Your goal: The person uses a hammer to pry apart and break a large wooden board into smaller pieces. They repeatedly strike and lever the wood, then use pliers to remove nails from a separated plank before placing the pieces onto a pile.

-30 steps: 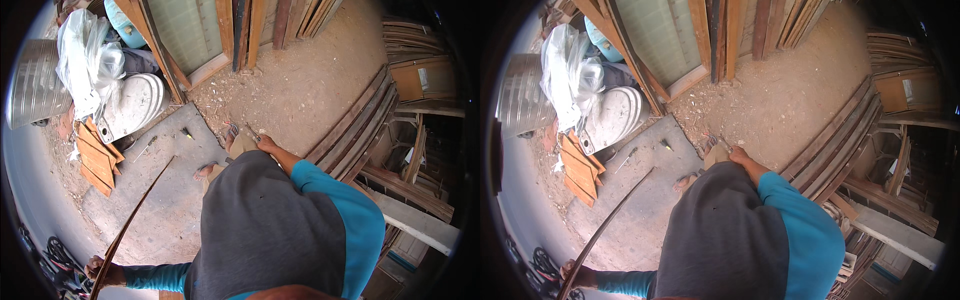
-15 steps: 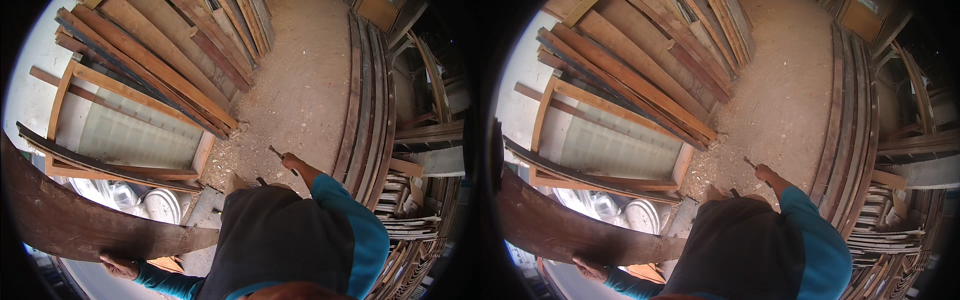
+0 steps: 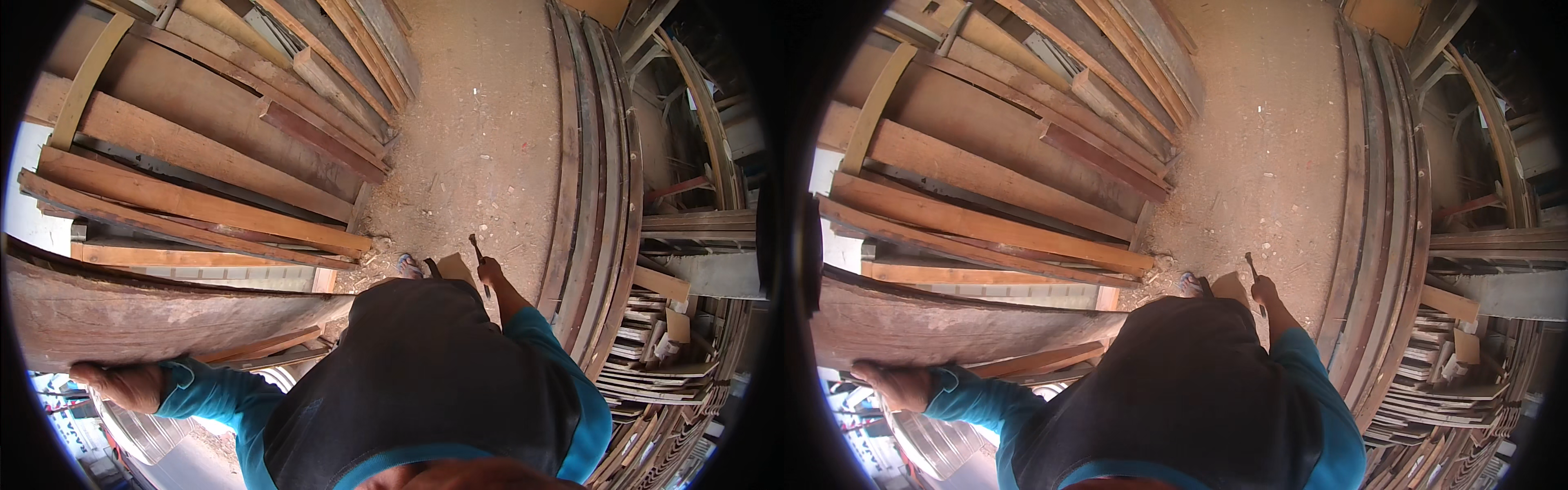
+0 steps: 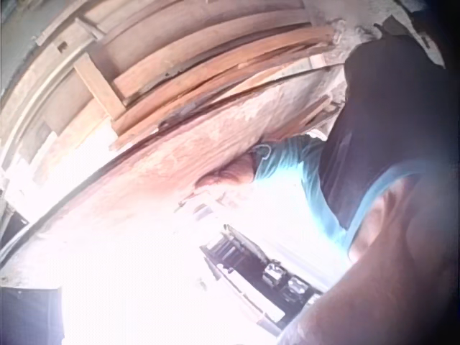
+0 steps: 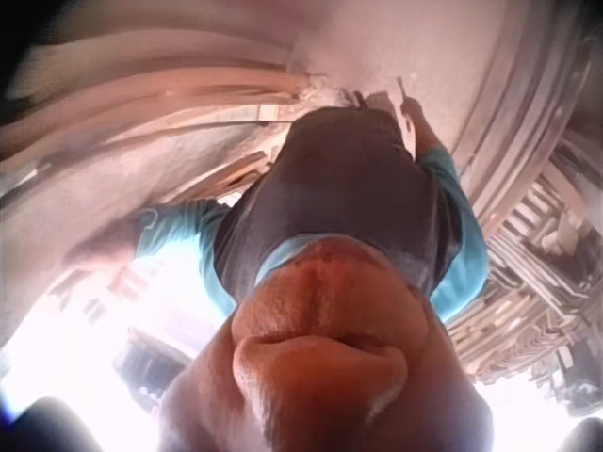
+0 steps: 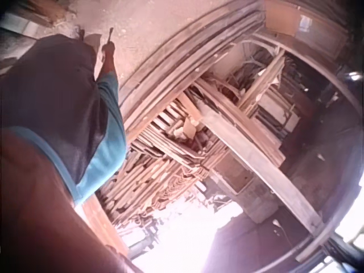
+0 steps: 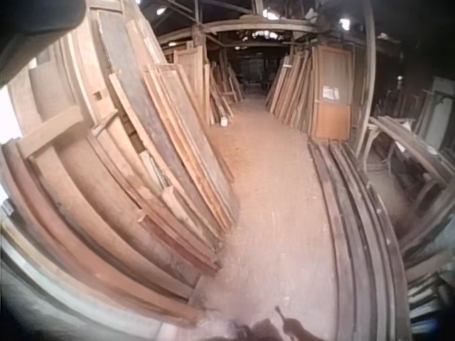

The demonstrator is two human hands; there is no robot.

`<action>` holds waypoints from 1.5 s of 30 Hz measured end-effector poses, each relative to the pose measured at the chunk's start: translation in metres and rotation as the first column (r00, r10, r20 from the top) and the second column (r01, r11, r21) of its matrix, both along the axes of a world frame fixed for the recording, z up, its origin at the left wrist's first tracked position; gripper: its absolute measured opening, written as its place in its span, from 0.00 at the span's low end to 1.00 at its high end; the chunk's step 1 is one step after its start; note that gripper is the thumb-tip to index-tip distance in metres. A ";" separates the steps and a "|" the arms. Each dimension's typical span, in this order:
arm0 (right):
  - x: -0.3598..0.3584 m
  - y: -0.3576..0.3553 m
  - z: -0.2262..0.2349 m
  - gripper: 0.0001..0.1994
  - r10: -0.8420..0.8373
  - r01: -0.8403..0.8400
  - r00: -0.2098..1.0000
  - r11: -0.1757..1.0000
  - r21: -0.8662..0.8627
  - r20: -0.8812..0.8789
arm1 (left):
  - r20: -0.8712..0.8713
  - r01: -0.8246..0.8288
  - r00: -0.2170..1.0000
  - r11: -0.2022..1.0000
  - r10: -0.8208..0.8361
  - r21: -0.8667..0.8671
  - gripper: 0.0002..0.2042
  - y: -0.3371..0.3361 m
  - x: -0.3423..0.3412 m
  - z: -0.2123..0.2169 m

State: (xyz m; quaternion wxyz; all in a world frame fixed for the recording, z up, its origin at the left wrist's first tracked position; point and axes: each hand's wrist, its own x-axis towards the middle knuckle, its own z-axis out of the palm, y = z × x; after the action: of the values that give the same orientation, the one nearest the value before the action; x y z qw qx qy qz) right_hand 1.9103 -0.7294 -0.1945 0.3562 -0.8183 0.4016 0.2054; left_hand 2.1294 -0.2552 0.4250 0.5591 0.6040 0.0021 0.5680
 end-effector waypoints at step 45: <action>0.272 -0.142 0.057 0.22 -0.860 0.866 0.498 0.488 0.106 -0.112 | -0.466 0.393 0.715 0.252 0.521 0.884 0.44 -0.608 0.923 -0.187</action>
State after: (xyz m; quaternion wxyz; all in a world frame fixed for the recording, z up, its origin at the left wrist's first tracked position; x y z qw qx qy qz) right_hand 2.1821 -0.8712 -0.1380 0.4617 -0.4738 0.7485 0.0464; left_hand 3.0528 -0.8630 0.2380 -0.0057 0.9746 -0.1076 0.1962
